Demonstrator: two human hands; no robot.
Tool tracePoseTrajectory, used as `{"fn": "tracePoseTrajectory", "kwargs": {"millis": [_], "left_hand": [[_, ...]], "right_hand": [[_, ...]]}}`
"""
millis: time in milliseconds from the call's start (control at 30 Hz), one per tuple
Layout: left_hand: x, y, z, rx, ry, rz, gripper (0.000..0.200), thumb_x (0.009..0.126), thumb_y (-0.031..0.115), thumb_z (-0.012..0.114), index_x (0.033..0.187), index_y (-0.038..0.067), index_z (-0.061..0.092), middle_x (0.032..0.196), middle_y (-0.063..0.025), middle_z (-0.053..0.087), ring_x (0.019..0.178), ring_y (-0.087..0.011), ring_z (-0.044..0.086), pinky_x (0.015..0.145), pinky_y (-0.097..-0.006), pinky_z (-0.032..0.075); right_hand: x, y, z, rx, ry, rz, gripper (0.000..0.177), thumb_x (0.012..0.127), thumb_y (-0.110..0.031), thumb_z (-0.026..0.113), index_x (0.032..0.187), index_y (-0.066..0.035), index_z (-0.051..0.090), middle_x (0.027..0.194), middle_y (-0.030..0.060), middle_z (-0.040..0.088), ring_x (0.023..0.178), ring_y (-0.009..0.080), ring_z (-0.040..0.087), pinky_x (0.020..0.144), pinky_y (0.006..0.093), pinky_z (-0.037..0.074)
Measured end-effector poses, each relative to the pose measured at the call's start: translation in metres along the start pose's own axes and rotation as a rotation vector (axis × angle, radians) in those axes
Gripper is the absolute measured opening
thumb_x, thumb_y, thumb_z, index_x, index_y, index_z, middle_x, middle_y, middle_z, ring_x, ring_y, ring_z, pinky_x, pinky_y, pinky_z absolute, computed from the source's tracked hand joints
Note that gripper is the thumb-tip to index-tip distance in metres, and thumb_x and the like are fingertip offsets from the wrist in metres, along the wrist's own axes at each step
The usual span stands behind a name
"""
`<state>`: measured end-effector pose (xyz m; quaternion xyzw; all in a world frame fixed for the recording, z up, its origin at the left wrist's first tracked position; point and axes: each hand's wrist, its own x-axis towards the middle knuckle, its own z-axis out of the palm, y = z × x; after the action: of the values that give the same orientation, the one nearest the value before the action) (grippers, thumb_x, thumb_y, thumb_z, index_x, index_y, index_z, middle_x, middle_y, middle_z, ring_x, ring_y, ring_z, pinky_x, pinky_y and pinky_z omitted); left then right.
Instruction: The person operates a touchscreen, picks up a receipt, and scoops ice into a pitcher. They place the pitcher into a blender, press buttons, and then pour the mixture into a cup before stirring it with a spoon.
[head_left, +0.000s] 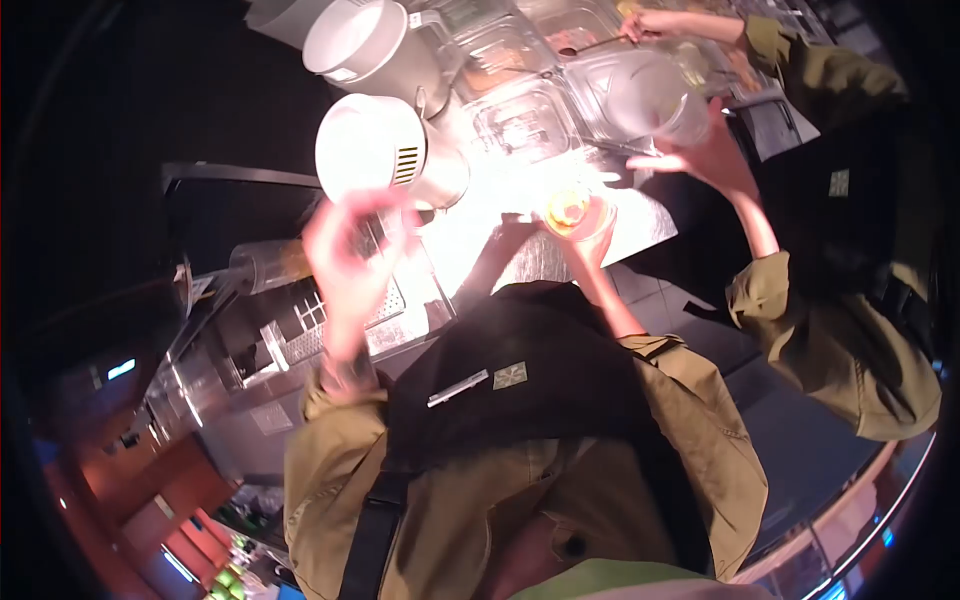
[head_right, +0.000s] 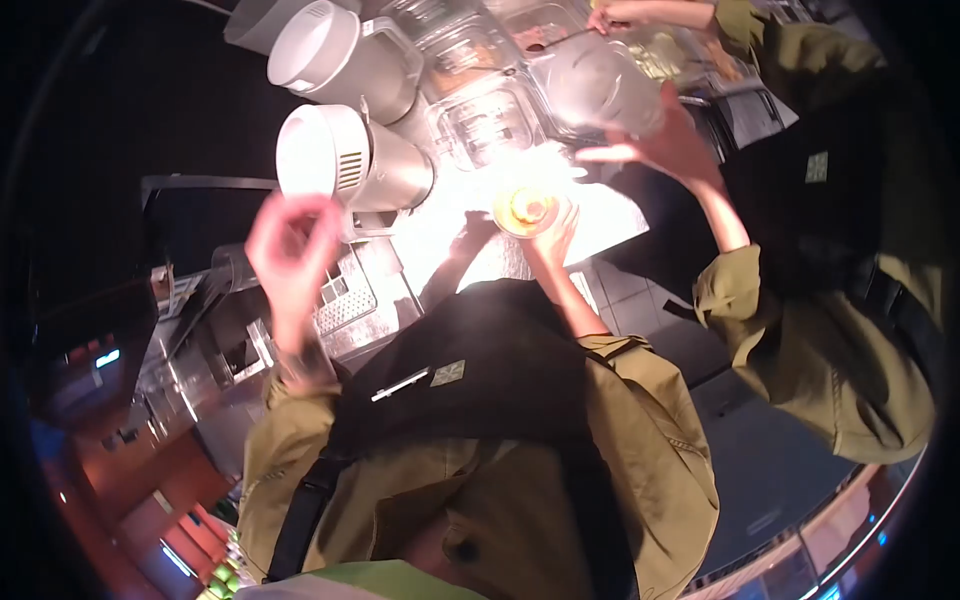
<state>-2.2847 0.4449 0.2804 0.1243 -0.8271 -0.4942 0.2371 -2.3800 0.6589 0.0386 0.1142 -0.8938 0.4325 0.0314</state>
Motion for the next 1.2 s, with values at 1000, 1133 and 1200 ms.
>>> {"fn": "tracePoseTrajectory", "kwargs": {"millis": [1000, 1133, 1200], "left_hand": [[-0.147, -0.062, 0.065, 0.639, -0.586, -0.222, 0.014, 0.077, 0.018, 0.06, 0.085, 0.007, 0.061, 0.088, -0.0145, 0.064, 0.082, -0.035, 0.062, 0.067, -0.0431, 0.049], [-0.155, -0.113, 0.091, 0.722, -0.456, -0.069, 0.012, 0.076, 0.019, 0.062, 0.082, 0.01, 0.059, 0.079, -0.0095, 0.061, 0.079, -0.0277, 0.063, 0.064, -0.0407, 0.05], [-0.164, -0.116, 0.091, 0.736, -0.447, -0.027, 0.017, 0.073, 0.017, 0.066, 0.086, 0.01, 0.058, 0.081, -0.0084, 0.06, 0.082, -0.0257, 0.062, 0.067, -0.0392, 0.05]], "right_hand": [[0.27, -0.224, 0.062, 0.323, -0.979, 0.01, 0.028, 0.079, -0.026, 0.059, 0.068, 0.0, 0.06, 0.069, 0.012, 0.064, 0.058, 0.0186, 0.065, 0.057, 0.031, 0.052], [0.255, -0.214, 0.04, 0.518, -0.708, 0.094, 0.022, 0.082, -0.02, 0.057, 0.075, 0.0, 0.063, 0.064, 0.0113, 0.062, 0.056, 0.0206, 0.065, 0.058, 0.0314, 0.053], [0.244, -0.229, -0.008, 0.554, -0.663, -0.057, 0.014, 0.08, -0.014, 0.056, 0.075, -0.001, 0.06, 0.062, 0.0072, 0.061, 0.057, 0.0166, 0.063, 0.06, 0.0283, 0.052]]}}
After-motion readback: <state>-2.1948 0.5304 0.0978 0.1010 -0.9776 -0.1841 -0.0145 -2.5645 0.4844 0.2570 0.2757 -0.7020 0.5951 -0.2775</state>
